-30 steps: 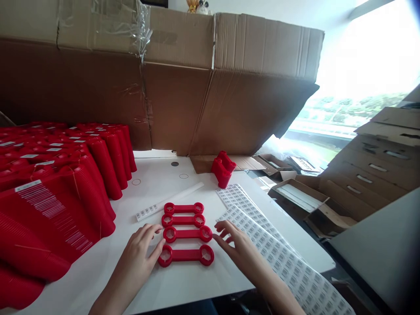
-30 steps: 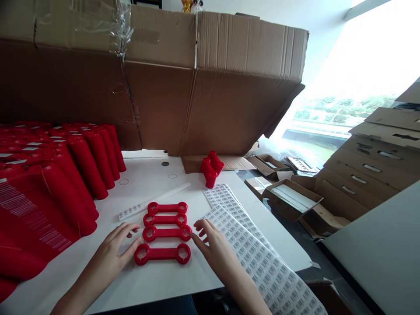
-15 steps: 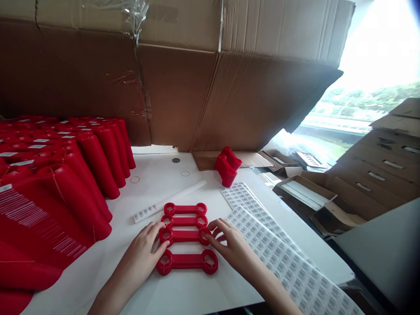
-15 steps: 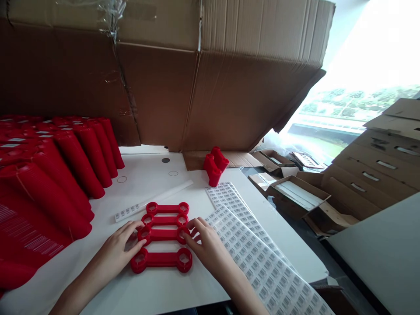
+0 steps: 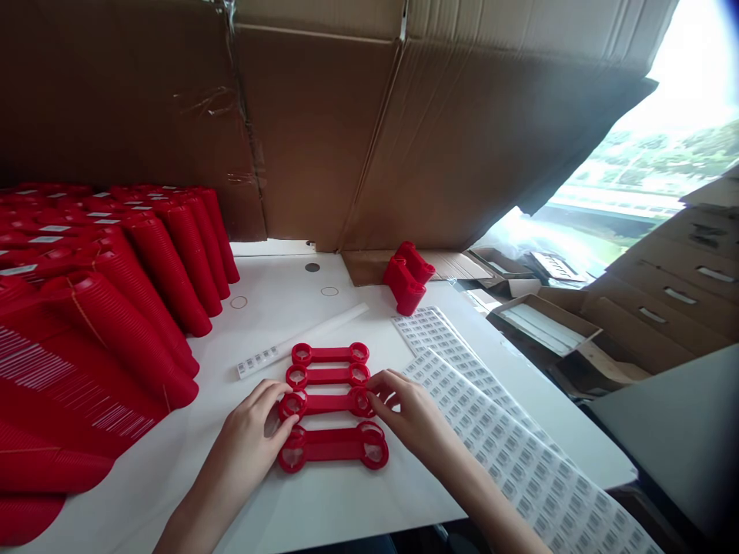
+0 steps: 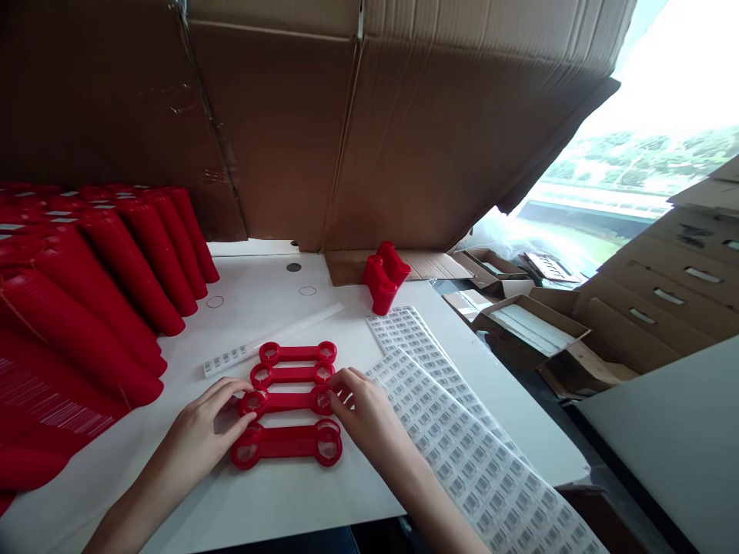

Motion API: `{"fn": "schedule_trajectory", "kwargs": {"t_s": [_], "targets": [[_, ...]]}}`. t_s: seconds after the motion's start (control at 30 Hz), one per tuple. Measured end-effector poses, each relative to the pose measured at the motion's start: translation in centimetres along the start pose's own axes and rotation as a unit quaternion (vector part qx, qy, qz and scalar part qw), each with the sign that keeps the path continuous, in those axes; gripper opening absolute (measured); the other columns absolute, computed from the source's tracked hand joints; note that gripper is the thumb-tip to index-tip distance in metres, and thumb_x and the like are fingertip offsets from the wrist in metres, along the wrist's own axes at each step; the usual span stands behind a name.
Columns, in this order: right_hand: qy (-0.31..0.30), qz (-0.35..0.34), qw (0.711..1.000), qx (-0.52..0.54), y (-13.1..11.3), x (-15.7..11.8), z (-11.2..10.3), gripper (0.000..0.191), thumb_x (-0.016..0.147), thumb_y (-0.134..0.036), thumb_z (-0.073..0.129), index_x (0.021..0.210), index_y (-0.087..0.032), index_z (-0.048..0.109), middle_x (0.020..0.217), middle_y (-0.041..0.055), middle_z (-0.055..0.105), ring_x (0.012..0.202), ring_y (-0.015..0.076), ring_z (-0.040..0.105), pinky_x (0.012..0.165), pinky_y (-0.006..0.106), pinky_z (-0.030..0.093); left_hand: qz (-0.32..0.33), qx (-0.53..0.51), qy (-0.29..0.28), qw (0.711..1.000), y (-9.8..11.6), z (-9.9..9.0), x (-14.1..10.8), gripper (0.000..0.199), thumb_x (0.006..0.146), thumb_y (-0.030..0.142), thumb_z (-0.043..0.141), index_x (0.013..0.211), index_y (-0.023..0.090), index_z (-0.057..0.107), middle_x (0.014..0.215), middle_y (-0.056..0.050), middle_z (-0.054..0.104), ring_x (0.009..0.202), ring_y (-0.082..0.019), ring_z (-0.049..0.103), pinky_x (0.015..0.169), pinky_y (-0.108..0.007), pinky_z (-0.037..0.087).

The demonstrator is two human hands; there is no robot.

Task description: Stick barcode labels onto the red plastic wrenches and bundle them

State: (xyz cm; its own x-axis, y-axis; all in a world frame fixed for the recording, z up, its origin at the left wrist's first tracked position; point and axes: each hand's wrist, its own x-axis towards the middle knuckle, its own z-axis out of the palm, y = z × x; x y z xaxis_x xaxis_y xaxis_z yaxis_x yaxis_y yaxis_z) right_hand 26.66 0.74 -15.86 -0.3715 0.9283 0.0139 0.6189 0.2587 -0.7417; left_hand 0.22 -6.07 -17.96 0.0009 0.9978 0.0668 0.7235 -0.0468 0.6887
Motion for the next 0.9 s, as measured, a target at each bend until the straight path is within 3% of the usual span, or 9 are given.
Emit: {"fn": "schedule_trajectory", "kwargs": {"t_s": [0.37, 0.5, 0.6, 0.77, 0.9], "targets": [[0.054, 0.005, 0.998, -0.045, -0.7, 3.2, -0.4, 0.015, 0.091, -0.024, 0.057, 0.082, -0.022, 0.068, 0.091, 0.0044, 0.068, 0.075, 0.0205, 0.065, 0.07, 0.037, 0.053, 0.025, 0.021, 0.028, 0.999, 0.2, -0.2, 2.0, 0.029, 0.098, 0.03, 0.049, 0.126, 0.026, 0.053, 0.129, -0.007, 0.064, 0.115, -0.028, 0.064, 0.093, -0.046, 0.057], [0.063, 0.011, 0.997, -0.045, 0.2, 4.1, 0.3, 0.014, 0.093, -0.027, 0.058, 0.088, -0.022, 0.07, 0.093, 0.0049, 0.069, 0.079, 0.0214, 0.067, 0.072, 0.037, 0.054, 0.026, 0.028, 0.03, 0.999, 0.5, -0.2, 0.1, 0.03, 0.1, 0.033, 0.045, 0.129, 0.027, 0.051, 0.133, -0.009, 0.059, 0.114, -0.028, 0.065, 0.089, -0.046, 0.059], [0.062, 0.019, 0.997, -0.035, 0.8, 4.3, 0.5, 0.015, 0.095, -0.031, 0.058, 0.089, -0.022, 0.069, 0.095, 0.0044, 0.07, 0.079, 0.0201, 0.069, 0.073, 0.035, 0.056, 0.072, 0.046, 0.006, 0.996, 0.6, 0.0, -2.0, 0.025, 0.1, 0.031, 0.049, 0.124, 0.032, 0.056, 0.13, -0.006, 0.058, 0.117, -0.027, 0.063, 0.093, -0.044, 0.059], [0.058, 0.032, 0.997, -0.044, -0.4, 3.3, 0.0, 0.03, 0.101, -0.047, 0.051, 0.096, -0.022, 0.066, 0.105, 0.007, 0.068, 0.082, 0.0218, 0.069, 0.074, 0.038, 0.055, 0.149, 0.104, 0.005, 0.983, 0.3, 1.2, -3.5, 0.026, 0.097, 0.018, 0.055, 0.12, 0.028, 0.062, 0.127, -0.008, 0.061, 0.116, -0.03, 0.062, 0.093, -0.05, 0.06], [0.014, 0.014, 0.998, -0.063, -2.3, 0.2, -0.9, 0.032, 0.104, -0.049, 0.047, 0.101, -0.024, 0.067, 0.106, 0.0066, 0.066, 0.088, 0.0237, 0.068, 0.077, 0.039, 0.054, 0.167, 0.095, 0.006, 0.981, 0.7, 1.5, -3.6, 0.025, 0.098, 0.009, 0.052, 0.114, 0.024, 0.064, 0.112, -0.007, 0.066, 0.105, -0.027, 0.064, 0.088, -0.045, 0.061]]}}
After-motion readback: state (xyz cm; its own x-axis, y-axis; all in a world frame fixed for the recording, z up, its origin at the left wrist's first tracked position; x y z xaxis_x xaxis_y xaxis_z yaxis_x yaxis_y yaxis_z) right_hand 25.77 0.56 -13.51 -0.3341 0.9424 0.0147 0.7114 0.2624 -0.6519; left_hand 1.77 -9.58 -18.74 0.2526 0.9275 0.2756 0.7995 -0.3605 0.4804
